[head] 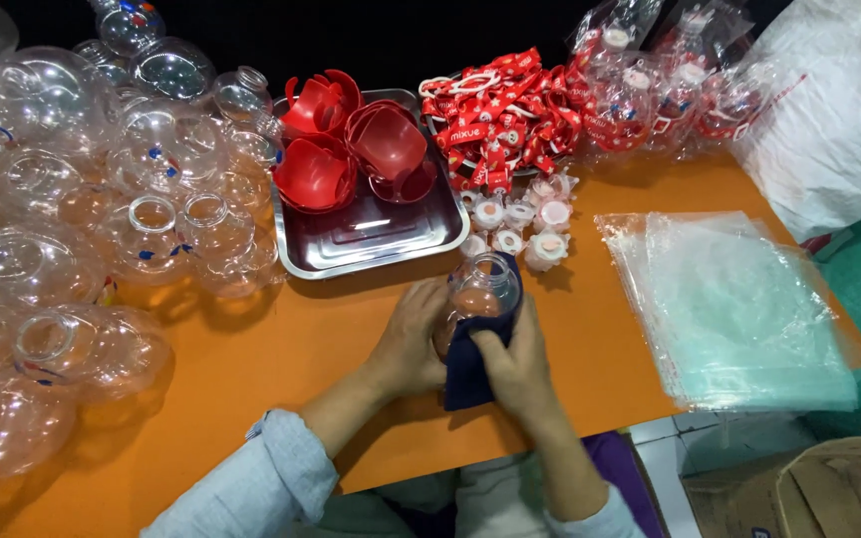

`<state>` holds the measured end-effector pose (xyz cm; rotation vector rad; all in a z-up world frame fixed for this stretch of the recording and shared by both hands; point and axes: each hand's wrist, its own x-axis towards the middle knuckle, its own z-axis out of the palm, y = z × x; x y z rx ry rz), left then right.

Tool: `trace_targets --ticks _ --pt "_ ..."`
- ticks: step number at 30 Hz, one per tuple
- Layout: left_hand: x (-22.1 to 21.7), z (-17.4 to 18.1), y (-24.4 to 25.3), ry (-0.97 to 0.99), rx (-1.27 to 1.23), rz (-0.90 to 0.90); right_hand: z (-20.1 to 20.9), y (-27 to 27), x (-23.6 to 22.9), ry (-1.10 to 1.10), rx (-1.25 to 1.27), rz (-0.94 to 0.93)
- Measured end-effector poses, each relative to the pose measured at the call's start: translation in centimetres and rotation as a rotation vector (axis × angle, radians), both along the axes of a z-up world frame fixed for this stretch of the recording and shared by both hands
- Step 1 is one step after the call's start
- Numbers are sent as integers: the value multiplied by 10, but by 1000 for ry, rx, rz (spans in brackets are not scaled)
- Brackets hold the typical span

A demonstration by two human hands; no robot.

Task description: The person is assembling plastic containers by attaching small components and cleaning them with a cloth at a workspace.

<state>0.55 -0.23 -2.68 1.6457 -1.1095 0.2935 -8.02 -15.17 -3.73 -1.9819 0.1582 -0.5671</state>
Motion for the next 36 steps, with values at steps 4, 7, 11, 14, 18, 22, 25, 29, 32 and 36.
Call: trace_targets --ticks 4,7,11,14,18,22,25,29,32,36 --pt "4 -8 3 -5 -10 -81 14 -21 1 -23 279 220" --pt "4 -10 1 8 -40 -100 12 -32 3 17 414 312" --pt "-2 -1 5 10 -52 -112 -35 -52 7 102 706 244" --pt "-6 0 4 -8 -47 -114 -107 -83 12 82 819 183" --pt "-1 -8 -1 -69 -16 -51 -34 -29 11 -166 375 -42" --pt "-3 -13 -10 -74 13 19 0 -4 -2 -199 208 -231" --pt "-6 -7 -17 -61 4 66 -16 -11 -2 -218 56 -322" --pt "-4 -13 -25 -59 48 113 -10 -4 -8 -193 -61 -304" --pt "0 -23 -26 -17 106 138 13 23 -14 -108 -160 -277" --pt "5 -22 -16 40 158 175 2 52 -22 -82 -335 -210"
